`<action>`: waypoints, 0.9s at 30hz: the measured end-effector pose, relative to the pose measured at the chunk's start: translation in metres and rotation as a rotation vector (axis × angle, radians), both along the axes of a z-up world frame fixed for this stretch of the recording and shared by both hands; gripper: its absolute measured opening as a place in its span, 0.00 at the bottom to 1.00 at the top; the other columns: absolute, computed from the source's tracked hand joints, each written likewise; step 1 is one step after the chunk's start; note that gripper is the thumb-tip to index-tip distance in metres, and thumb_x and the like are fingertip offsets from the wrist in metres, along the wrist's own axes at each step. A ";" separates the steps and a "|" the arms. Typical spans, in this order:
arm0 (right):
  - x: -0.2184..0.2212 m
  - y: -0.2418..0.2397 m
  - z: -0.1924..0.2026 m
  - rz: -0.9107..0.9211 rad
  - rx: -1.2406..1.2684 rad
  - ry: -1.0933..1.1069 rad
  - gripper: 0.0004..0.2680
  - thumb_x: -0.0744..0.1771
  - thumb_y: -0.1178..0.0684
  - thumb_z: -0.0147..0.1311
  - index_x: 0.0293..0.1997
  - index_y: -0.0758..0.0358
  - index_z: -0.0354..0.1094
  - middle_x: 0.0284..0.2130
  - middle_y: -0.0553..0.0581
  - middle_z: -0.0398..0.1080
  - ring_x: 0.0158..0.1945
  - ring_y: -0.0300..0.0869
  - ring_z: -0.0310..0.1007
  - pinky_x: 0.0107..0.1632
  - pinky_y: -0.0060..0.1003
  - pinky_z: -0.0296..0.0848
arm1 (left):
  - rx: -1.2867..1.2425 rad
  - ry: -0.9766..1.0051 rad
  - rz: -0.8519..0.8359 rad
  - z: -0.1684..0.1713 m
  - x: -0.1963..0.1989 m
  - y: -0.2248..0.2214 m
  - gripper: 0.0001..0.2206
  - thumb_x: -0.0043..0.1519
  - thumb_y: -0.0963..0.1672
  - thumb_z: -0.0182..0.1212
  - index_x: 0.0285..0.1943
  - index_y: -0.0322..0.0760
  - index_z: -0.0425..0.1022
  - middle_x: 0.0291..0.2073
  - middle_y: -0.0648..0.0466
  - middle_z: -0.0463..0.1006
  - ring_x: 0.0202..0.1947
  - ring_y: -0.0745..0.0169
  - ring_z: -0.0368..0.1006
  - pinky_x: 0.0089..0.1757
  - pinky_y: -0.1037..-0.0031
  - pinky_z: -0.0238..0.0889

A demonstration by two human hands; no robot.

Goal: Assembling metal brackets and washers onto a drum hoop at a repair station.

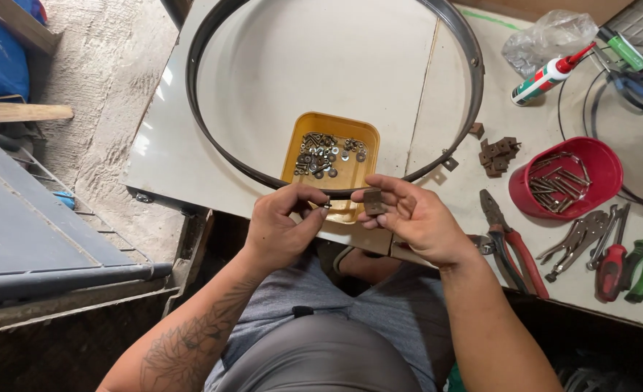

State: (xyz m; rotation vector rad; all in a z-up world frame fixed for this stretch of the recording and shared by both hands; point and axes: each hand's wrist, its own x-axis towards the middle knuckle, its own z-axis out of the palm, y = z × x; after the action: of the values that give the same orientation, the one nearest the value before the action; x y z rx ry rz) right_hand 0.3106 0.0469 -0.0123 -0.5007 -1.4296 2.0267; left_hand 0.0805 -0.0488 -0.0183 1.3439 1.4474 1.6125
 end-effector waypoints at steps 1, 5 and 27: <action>0.000 -0.002 0.000 0.000 0.000 0.000 0.23 0.64 0.75 0.45 0.68 0.78 0.52 0.55 0.76 0.70 0.51 0.52 0.78 0.52 0.43 0.81 | 0.000 0.000 0.000 0.001 0.001 -0.001 0.08 0.54 0.38 0.72 0.39 0.42 0.86 0.22 0.55 0.79 0.23 0.70 0.74 0.31 0.75 0.73; -0.003 -0.009 0.006 0.010 0.035 -0.010 0.21 0.65 0.74 0.47 0.67 0.79 0.55 0.55 0.73 0.70 0.53 0.52 0.77 0.53 0.43 0.80 | 0.003 0.029 -0.006 0.009 0.003 -0.003 0.08 0.52 0.38 0.72 0.38 0.41 0.85 0.23 0.55 0.80 0.22 0.67 0.76 0.31 0.74 0.73; -0.008 -0.016 0.007 -0.017 0.038 -0.104 0.21 0.64 0.73 0.50 0.66 0.77 0.58 0.54 0.69 0.71 0.52 0.46 0.75 0.54 0.42 0.81 | 0.138 0.133 -0.102 0.015 0.022 -0.001 0.06 0.55 0.37 0.69 0.38 0.39 0.82 0.31 0.54 0.81 0.22 0.63 0.75 0.29 0.73 0.71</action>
State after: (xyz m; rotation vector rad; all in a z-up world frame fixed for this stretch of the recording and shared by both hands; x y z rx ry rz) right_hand 0.3028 0.0306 -0.0049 -0.6076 -1.5174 1.9816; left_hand 0.1029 -0.0496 -0.0034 1.6039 1.3398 1.6076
